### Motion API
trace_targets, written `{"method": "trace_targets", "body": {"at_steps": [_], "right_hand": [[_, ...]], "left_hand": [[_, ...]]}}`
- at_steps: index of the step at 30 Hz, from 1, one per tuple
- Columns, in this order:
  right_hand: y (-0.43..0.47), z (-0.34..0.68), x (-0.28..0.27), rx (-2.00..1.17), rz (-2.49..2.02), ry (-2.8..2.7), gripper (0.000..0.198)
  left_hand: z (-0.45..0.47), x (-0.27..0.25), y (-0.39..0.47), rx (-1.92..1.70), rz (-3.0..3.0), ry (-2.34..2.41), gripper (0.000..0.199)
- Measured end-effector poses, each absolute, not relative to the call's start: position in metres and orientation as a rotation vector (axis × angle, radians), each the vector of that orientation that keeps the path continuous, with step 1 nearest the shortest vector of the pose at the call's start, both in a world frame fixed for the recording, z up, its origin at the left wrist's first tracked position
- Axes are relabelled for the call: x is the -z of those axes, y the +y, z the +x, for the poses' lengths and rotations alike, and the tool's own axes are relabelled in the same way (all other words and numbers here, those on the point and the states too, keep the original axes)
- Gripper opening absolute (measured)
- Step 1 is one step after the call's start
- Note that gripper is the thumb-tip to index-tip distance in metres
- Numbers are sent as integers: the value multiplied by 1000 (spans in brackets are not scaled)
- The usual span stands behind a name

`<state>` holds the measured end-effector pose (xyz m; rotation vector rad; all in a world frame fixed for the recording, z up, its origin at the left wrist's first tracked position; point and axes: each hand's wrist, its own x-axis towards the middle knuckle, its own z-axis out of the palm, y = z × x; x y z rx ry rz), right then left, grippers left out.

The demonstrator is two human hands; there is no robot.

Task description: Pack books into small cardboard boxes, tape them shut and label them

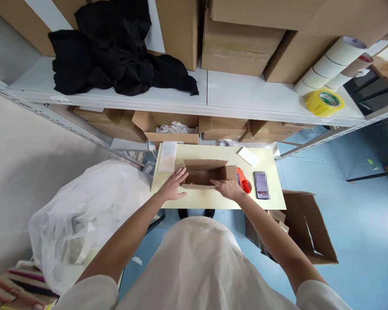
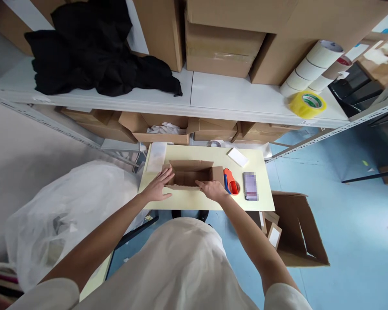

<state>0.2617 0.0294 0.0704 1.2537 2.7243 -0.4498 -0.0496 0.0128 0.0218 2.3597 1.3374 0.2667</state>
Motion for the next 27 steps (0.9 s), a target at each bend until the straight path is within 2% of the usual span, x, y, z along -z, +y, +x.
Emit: {"method": "trace_targets", "body": {"at_steps": [4,10,15,20,27], "right_hand": [[17,262,-51,318,1193,2823,48],[-3,265,-39,232,1231,2946,40],[8,244,-64,278,1383,2604,29],[16,230,-75,303,1471,2326,45],[-1,242,-46,219,1437,2597,39]], "left_hand": [[-44,-10,15,-388,2305,1400,61],[-43,-8,13,-409,2316,1419,61],[-30,-4,15,-440,2271,1554,61],[-16,4,13,-618,2117,1650,50],[-15,7,11,-716,2202,1640,39]]}}
